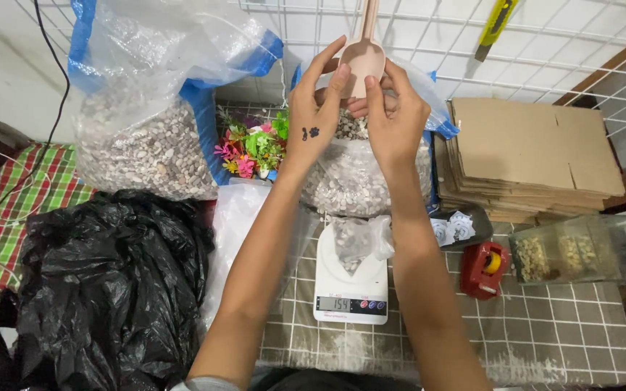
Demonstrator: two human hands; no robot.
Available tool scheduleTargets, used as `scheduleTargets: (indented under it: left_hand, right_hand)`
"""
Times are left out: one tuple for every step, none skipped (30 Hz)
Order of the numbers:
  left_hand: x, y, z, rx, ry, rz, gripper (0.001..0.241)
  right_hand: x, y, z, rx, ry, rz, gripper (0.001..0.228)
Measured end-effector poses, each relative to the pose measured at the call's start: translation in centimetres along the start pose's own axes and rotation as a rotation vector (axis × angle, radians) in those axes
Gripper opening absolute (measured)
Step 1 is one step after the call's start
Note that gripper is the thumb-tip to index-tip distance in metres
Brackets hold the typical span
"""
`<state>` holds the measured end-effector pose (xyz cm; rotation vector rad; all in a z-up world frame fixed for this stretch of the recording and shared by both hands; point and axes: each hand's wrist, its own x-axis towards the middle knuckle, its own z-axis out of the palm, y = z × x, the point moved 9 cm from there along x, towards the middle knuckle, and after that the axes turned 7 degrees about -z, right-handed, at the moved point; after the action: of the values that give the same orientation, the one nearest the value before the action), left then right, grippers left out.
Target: Packaging aquarium gravel into small bags and weighing them before placing them into a larger container.
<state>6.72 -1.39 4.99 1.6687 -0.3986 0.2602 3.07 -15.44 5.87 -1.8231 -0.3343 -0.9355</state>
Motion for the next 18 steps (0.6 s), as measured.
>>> scheduleTargets:
  left_hand:
    - [0.0,0.4,-0.2,-0.003,0.020,0.031,0.045]
    - [-0.1,0.6,-0.3,-0.005,0.039,0.058,0.044]
    - [-0.1,0.6,-0.3,-0.004,0.039,0.060,0.044]
    - [-0.2,0.9,-0.2,-0.020,0.040,0.102,0.041]
    - [-0.3,1.2,-0.2,-0.035,0.041,0.144,0.037]
    - [-0.4,1.3,-0.1,-0.036,0.041,0.144,0.037]
    - [-0.5,1.4,-0.2,-0.058,0.059,0.148,0.035]
    - [-0.6,1.5,-0.4,-0.080,0.076,0.152,0.033]
    - [-0.5,1.7,-0.4,-0.080,0.076,0.153,0.033]
    - [-0.5,1.7,-0.4,-0.085,0.086,0.144,0.033]
    - [-0.6,1.7,-0.5,-0.090,0.096,0.135,0.033]
    - [-0.6,1.7,-0.5,-0.090,0.098,0.135,0.033]
    - [-0.6,1.6,-0.5,-0.083,0.102,0.130,0.032]
    - [-0.6,1.6,-0.6,-0.076,0.106,0.125,0.032]
    - [-0.6,1.5,-0.6,-0.075,0.108,0.127,0.032]
    - [-0.5,1.2,-0.5,-0.067,0.107,0.100,0.033]
    - [-0.4,0.9,-0.5,-0.058,0.107,0.074,0.034]
    - [-0.4,0.8,-0.5,-0.058,0.106,0.076,0.034]
  right_hand:
    - [0.0,0.2,0.0,0.012,0.012,-0.001,0.027]
    - [-0.1,0.4,0.0,0.023,0.025,0.001,0.026]
    - [-0.1,0.3,0.0,0.023,0.026,0.000,0.026]
    - [-0.1,0.0,-0.1,0.016,0.032,-0.016,0.026]
    - [-0.1,-0.2,-0.1,0.008,0.038,-0.031,0.026]
    - [-0.1,-0.3,-0.2,0.008,0.037,-0.032,0.026]
    - [-0.1,-0.5,-0.3,0.010,0.037,-0.054,0.026]
    - [0.0,-0.8,-0.3,0.014,0.038,-0.077,0.025]
    - [0.0,-0.6,-0.3,0.014,0.039,-0.078,0.025]
    - [0.0,-0.4,-0.3,0.021,0.038,-0.076,0.025]
    - [0.0,-0.1,-0.2,0.028,0.037,-0.074,0.025]
    - [0.0,-0.3,-0.3,0.030,0.036,-0.075,0.025]
    - [0.1,-0.4,-0.1,0.020,0.013,-0.073,0.025]
    - [0.1,-0.5,0.0,0.010,-0.009,-0.071,0.025]
    - [0.1,-0.5,0.0,0.013,-0.010,-0.073,0.025]
    - [0.1,-0.3,0.0,-0.014,-0.016,-0.061,0.026]
    - [0.1,-0.1,0.1,-0.040,-0.022,-0.050,0.026]
    - [0.1,-0.2,0.0,-0.040,-0.021,-0.051,0.026]
